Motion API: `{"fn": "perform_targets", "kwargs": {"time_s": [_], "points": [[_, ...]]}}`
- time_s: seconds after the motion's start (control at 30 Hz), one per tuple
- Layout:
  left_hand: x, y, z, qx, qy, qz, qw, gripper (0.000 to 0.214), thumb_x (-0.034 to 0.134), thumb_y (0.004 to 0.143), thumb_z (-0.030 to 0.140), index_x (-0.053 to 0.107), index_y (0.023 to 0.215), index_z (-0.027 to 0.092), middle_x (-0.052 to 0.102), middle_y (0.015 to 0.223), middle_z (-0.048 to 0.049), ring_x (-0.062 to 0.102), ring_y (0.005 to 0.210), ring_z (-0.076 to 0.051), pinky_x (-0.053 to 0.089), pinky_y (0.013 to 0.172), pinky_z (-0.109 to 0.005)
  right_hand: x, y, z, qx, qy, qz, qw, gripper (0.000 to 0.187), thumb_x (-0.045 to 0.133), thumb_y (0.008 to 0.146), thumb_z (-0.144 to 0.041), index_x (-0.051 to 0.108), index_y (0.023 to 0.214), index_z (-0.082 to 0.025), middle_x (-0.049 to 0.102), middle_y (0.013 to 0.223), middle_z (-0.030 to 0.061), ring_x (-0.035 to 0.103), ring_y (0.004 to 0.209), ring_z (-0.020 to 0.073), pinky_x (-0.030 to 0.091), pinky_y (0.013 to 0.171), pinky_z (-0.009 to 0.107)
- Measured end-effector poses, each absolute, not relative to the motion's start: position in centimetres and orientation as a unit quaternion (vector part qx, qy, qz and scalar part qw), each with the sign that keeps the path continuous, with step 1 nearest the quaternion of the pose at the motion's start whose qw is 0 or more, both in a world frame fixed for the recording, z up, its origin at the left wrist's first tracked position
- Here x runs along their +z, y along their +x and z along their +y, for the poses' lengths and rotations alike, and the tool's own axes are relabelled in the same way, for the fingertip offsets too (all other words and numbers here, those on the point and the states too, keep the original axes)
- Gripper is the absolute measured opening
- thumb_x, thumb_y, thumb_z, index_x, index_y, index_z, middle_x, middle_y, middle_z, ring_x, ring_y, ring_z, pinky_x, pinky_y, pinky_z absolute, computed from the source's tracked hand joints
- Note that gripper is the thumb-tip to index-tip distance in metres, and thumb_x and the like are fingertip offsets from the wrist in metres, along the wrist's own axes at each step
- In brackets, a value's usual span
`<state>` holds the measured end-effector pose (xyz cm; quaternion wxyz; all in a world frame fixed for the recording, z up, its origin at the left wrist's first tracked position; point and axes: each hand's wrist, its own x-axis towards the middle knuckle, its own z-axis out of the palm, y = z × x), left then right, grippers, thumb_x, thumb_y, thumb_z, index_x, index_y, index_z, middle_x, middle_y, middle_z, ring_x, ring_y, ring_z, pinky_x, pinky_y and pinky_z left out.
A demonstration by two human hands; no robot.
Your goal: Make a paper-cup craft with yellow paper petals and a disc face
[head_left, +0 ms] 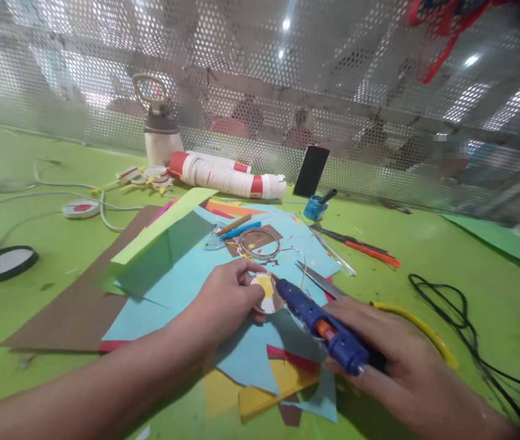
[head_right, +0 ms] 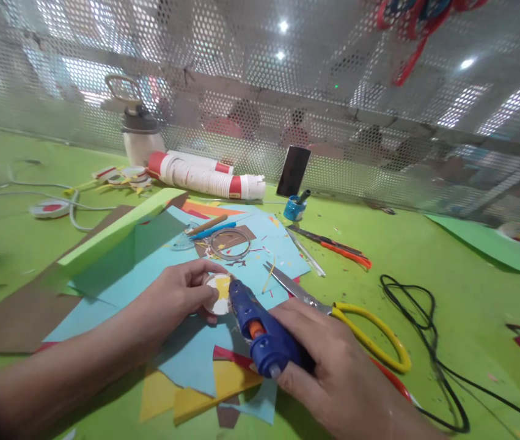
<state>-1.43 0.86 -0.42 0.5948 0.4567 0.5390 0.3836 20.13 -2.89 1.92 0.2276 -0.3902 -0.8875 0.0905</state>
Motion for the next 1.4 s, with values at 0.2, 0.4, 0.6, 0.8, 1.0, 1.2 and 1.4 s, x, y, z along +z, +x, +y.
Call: {"fn": "perform_targets", "kwargs": {"time_s": [0.2, 0.4, 0.6, 0.8, 1.0, 1.2, 1.4], "points": [[-0.4, -1.4, 0.8, 0.371, 0.455, 0.547, 0.596, 0.029, 0.05, 0.065, 0.004, 0.056, 0.092, 0.013, 0.052, 0.054, 0.0049, 0.057, 0.045, -0.011, 0.044, 0.05, -0.023, 1.7, 20.3, -3.0, 0.11, -0.392, -0.888, 0.214, 0.022, 0.058, 0.082, -0.024, 0.058, 0.105, -0.025, 0.067, 0.102, 0.0033, 0.064, 0.091, 0.0185, 0.053, 0.068, 0.023], [-0.5, -1.4, 0.9, 0.379, 0.451, 0.545, 0.597, 0.028, 0.051, 0.065, 0.005, 0.057, 0.091, 0.014, 0.05, 0.051, 0.0061, 0.057, 0.044, -0.011, 0.042, 0.047, -0.021, 1.3, 20.5, -3.1, 0.138, -0.406, -0.883, 0.194, 0.021, 0.055, 0.086, -0.028, 0.056, 0.106, -0.024, 0.065, 0.098, 0.0039, 0.061, 0.089, 0.018, 0.051, 0.073, 0.027], [-0.8, -1.4, 0.9, 0.381, 0.455, 0.53, 0.605, 0.027, 0.051, 0.063, 0.005, 0.058, 0.087, 0.013, 0.057, 0.057, 0.002, 0.056, 0.046, -0.012, 0.049, 0.052, -0.025, 1.2, 20.3, -3.2, 0.182, -0.421, -0.871, 0.175, 0.014, 0.052, 0.088, -0.029, 0.056, 0.1, -0.022, 0.062, 0.095, 0.0048, 0.059, 0.084, 0.0185, 0.05, 0.071, 0.03], [-0.5, -1.4, 1.0, 0.389, 0.446, 0.528, 0.609, 0.028, 0.05, 0.063, 0.003, 0.058, 0.088, 0.012, 0.055, 0.053, 0.0026, 0.054, 0.045, -0.011, 0.05, 0.05, -0.024, 0.9, 20.3, -3.1, 0.151, -0.417, -0.876, 0.193, 0.017, 0.053, 0.086, -0.026, 0.056, 0.103, -0.022, 0.063, 0.096, 0.0053, 0.059, 0.086, 0.0203, 0.05, 0.07, 0.032], [-0.1, -1.3, 0.7, 0.386, 0.43, 0.532, 0.618, 0.026, 0.052, 0.064, 0.003, 0.057, 0.087, 0.012, 0.053, 0.052, 0.0032, 0.052, 0.045, -0.01, 0.05, 0.049, -0.023, 1.0, 20.4, -3.2, 0.163, -0.412, -0.874, 0.201, 0.02, 0.054, 0.087, -0.028, 0.056, 0.106, -0.022, 0.063, 0.092, 0.0035, 0.06, 0.08, 0.0169, 0.05, 0.069, 0.029], [-0.2, -1.2, 0.8, 0.395, 0.419, 0.529, 0.623, 0.029, 0.051, 0.062, 0.002, 0.056, 0.089, 0.012, 0.053, 0.052, 0.0033, 0.054, 0.043, -0.011, 0.049, 0.047, -0.022, 1.0, 20.6, -3.1, 0.118, -0.404, -0.88, 0.22, 0.02, 0.057, 0.085, -0.027, 0.057, 0.104, -0.023, 0.066, 0.095, 0.004, 0.062, 0.085, 0.0175, 0.051, 0.071, 0.027], [0.0, -1.3, 0.8, 0.393, 0.419, 0.528, 0.625, 0.028, 0.051, 0.063, 0.002, 0.057, 0.088, 0.012, 0.053, 0.052, 0.003, 0.054, 0.044, -0.01, 0.048, 0.047, -0.021, 0.8, 20.5, -3.3, 0.116, -0.407, -0.878, 0.225, 0.023, 0.057, 0.085, -0.027, 0.055, 0.107, -0.024, 0.066, 0.096, 0.0034, 0.062, 0.087, 0.0175, 0.051, 0.073, 0.028]]}}
